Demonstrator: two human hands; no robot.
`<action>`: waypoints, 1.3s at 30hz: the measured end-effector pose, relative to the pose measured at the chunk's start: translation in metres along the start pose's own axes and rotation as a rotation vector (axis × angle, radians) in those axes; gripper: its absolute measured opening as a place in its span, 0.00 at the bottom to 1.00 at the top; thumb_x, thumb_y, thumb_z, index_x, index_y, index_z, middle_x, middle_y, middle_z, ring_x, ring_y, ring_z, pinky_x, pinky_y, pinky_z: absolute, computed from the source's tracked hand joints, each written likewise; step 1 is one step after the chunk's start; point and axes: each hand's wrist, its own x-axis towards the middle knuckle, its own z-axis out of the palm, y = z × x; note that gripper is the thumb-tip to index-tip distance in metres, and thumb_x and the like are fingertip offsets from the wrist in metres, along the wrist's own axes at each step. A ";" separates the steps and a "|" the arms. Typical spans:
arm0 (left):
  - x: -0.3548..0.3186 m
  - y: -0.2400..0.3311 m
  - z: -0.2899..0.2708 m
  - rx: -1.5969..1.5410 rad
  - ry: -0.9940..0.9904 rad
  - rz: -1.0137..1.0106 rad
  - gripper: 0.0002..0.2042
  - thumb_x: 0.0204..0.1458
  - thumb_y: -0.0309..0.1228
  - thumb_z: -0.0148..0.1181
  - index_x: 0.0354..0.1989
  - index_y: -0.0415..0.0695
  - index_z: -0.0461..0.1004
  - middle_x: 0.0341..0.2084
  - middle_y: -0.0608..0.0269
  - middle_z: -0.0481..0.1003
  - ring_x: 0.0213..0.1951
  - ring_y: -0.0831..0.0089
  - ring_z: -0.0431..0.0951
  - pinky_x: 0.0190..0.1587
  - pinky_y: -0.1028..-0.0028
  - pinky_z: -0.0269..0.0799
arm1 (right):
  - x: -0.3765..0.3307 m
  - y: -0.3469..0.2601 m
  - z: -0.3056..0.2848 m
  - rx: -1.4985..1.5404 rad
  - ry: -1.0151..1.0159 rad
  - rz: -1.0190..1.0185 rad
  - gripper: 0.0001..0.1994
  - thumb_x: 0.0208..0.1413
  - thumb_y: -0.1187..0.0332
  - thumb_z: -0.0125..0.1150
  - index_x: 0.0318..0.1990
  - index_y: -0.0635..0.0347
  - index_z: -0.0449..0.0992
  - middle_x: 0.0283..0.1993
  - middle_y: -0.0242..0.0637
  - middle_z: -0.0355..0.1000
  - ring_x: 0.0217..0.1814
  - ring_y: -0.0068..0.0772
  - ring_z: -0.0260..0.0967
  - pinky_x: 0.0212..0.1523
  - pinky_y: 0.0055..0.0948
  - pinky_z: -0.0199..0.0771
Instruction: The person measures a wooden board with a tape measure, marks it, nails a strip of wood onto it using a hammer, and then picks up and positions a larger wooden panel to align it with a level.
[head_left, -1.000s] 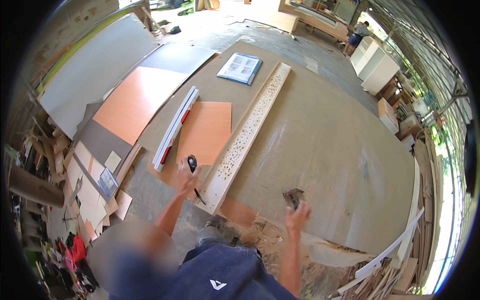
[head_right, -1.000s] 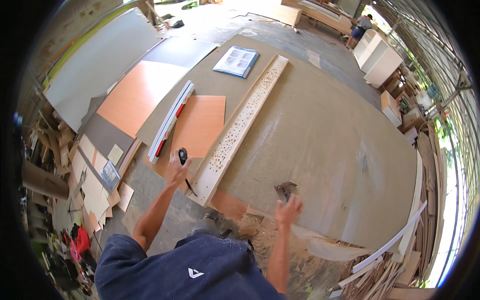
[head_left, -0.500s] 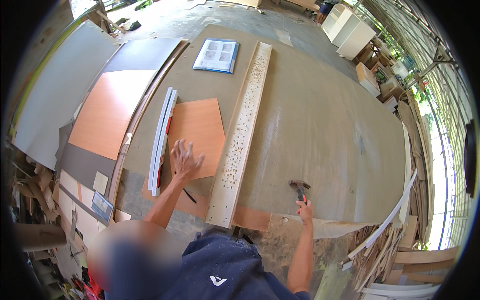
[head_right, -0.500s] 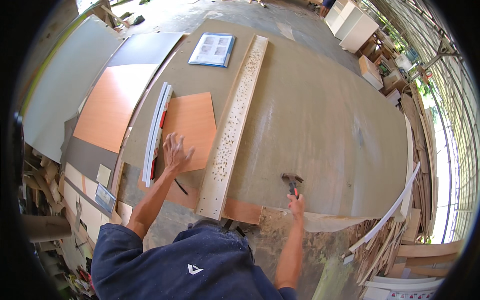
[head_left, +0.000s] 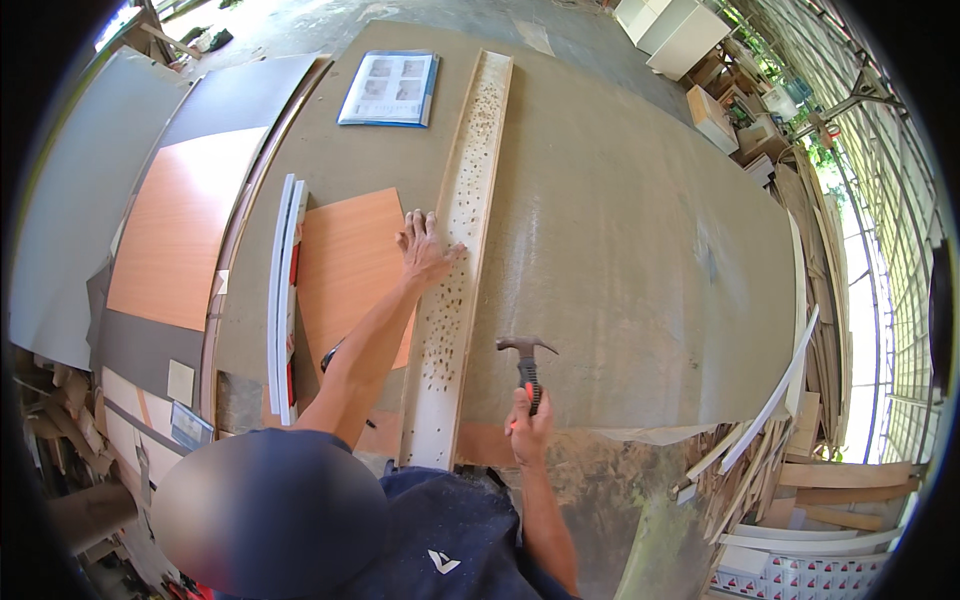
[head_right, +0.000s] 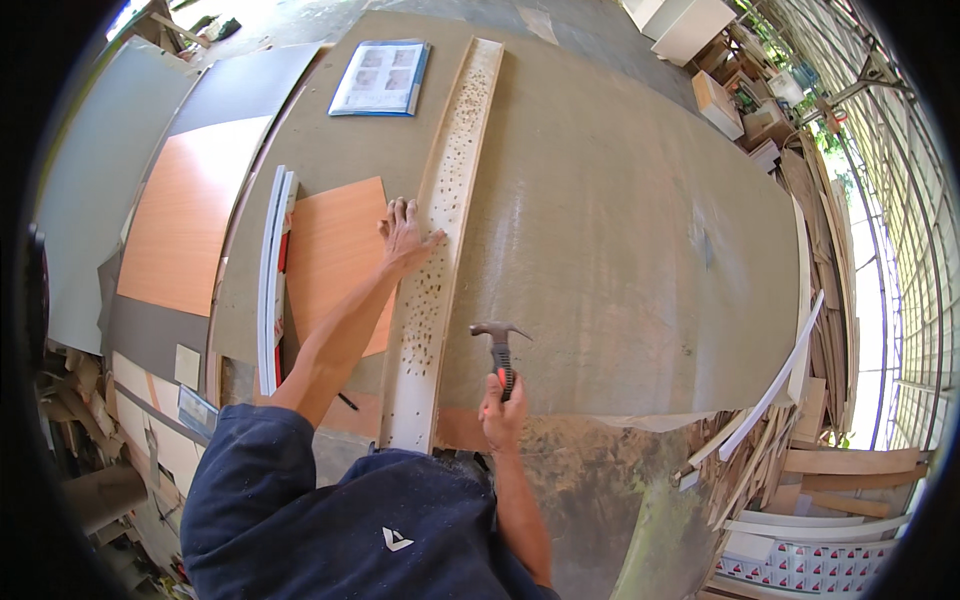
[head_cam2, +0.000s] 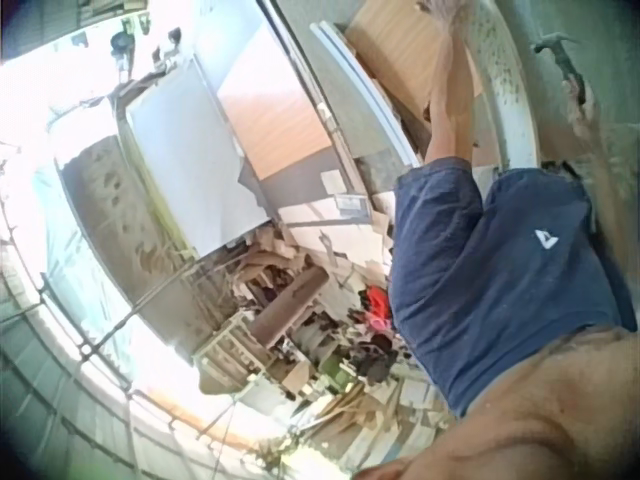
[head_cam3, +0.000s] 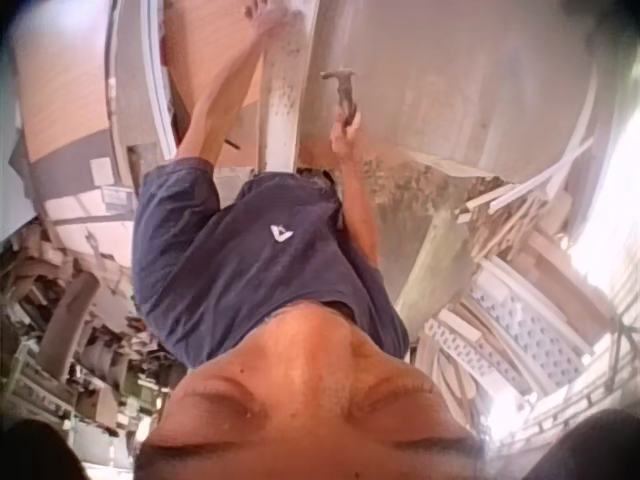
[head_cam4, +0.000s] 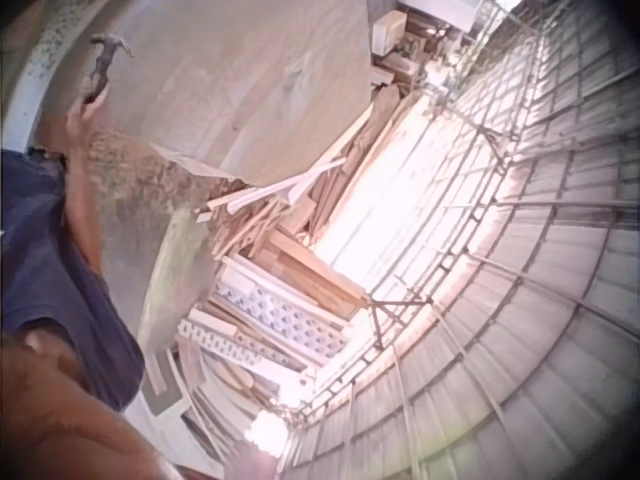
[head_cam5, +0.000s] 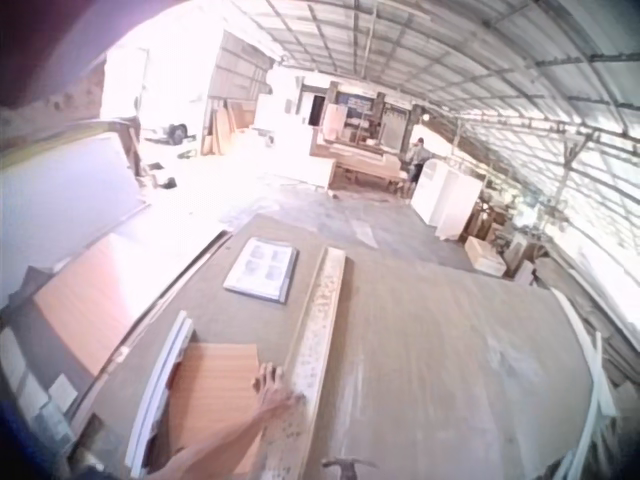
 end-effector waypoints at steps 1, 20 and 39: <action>0.002 0.003 0.001 -0.003 -0.011 0.005 0.45 0.48 0.52 0.64 0.68 0.35 0.52 0.69 0.39 0.48 0.73 0.49 0.37 0.69 0.46 0.35 | 0.012 -0.002 0.006 -0.001 0.012 0.005 0.13 0.65 0.61 0.56 0.45 0.61 0.65 0.19 0.31 0.64 0.16 0.27 0.64 0.21 0.28 0.68; -0.002 0.005 0.004 0.146 0.076 -0.018 0.31 0.59 0.44 0.50 0.68 0.42 0.57 0.70 0.44 0.50 0.72 0.47 0.44 0.68 0.42 0.37 | 0.179 -0.036 0.090 -1.088 -0.017 -0.615 0.15 0.63 0.61 0.54 0.46 0.66 0.68 0.22 0.48 0.74 0.21 0.58 0.72 0.28 0.46 0.74; 0.005 0.008 0.001 0.101 0.068 -0.038 0.29 0.60 0.44 0.48 0.67 0.41 0.58 0.71 0.44 0.49 0.73 0.47 0.42 0.68 0.39 0.35 | 0.171 -0.041 0.095 -0.702 0.187 -0.945 0.16 0.62 0.59 0.56 0.44 0.65 0.68 0.25 0.49 0.74 0.24 0.55 0.73 0.26 0.47 0.72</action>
